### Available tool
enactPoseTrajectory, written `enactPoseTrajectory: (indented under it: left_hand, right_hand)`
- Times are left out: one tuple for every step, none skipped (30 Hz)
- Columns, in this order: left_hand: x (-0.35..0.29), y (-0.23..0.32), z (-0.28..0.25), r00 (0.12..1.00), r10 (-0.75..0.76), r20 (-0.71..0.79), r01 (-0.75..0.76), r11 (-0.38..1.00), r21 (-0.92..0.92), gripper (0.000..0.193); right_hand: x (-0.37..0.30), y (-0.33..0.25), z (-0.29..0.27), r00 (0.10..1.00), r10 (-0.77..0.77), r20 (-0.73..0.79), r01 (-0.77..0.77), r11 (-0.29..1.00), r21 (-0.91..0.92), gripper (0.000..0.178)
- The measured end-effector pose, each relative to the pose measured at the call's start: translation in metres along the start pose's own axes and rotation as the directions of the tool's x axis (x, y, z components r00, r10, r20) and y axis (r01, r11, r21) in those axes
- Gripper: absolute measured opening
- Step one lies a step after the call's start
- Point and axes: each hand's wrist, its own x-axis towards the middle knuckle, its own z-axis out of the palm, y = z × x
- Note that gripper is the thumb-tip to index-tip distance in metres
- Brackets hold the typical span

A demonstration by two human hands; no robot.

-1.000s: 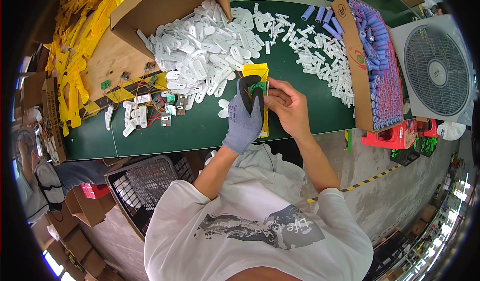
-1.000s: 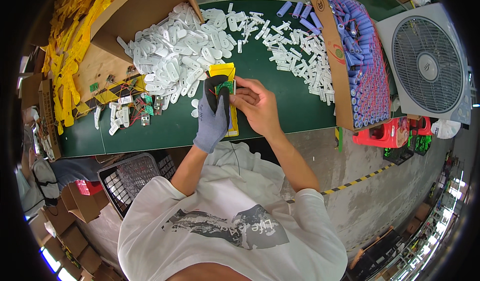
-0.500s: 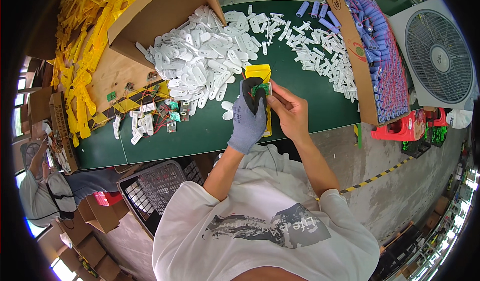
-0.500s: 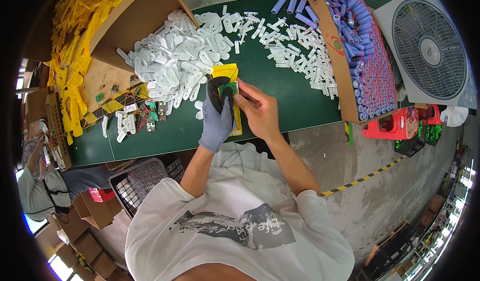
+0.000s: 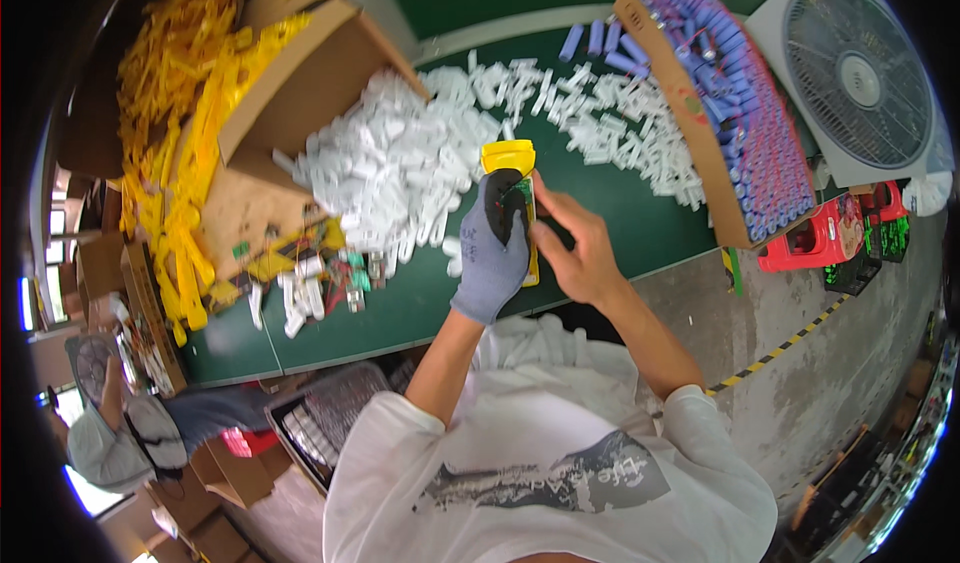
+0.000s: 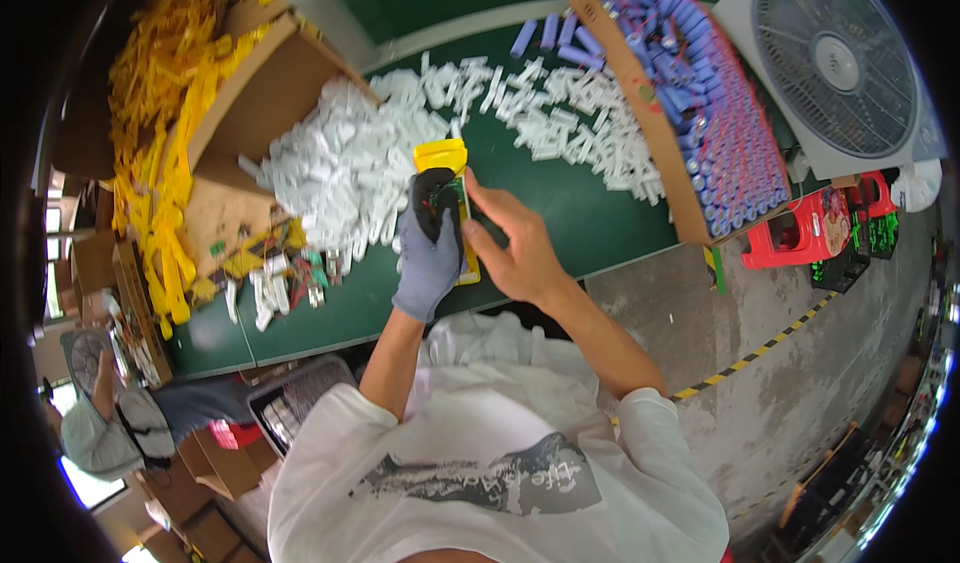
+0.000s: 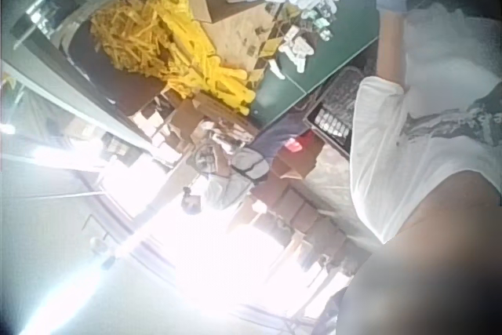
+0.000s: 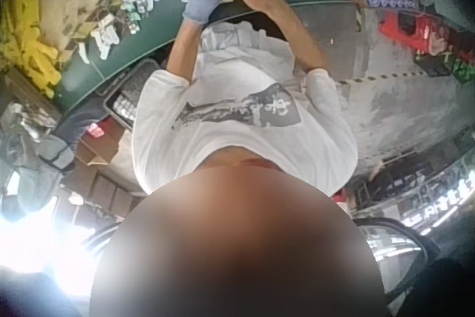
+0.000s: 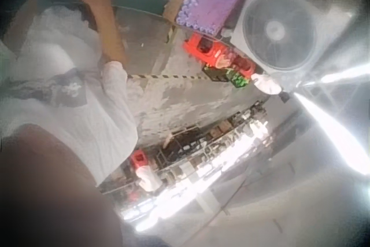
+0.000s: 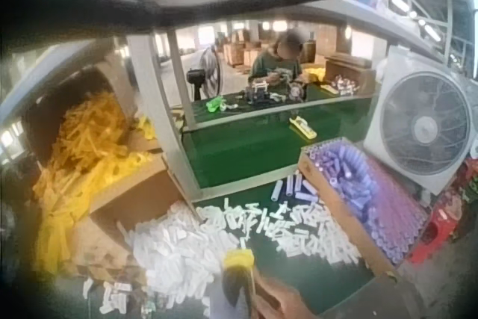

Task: The person assembles the internal components of a yellow handheld device by hand, inserting a circuit board, white plastic components, batteries, and wires into the yellow plastic housing.

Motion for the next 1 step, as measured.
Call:
enactPoseTrajectory:
  left_hand:
    - [0.0147, -0.0009, 0.0084, 0.999, 0.035, 0.013, -0.035, 0.999, -0.014, 0.028]
  right_hand:
    - [0.0046, 0.0003, -0.0055, 1.0, -0.024, 0.002, 0.024, 1.0, -0.009, 0.053]
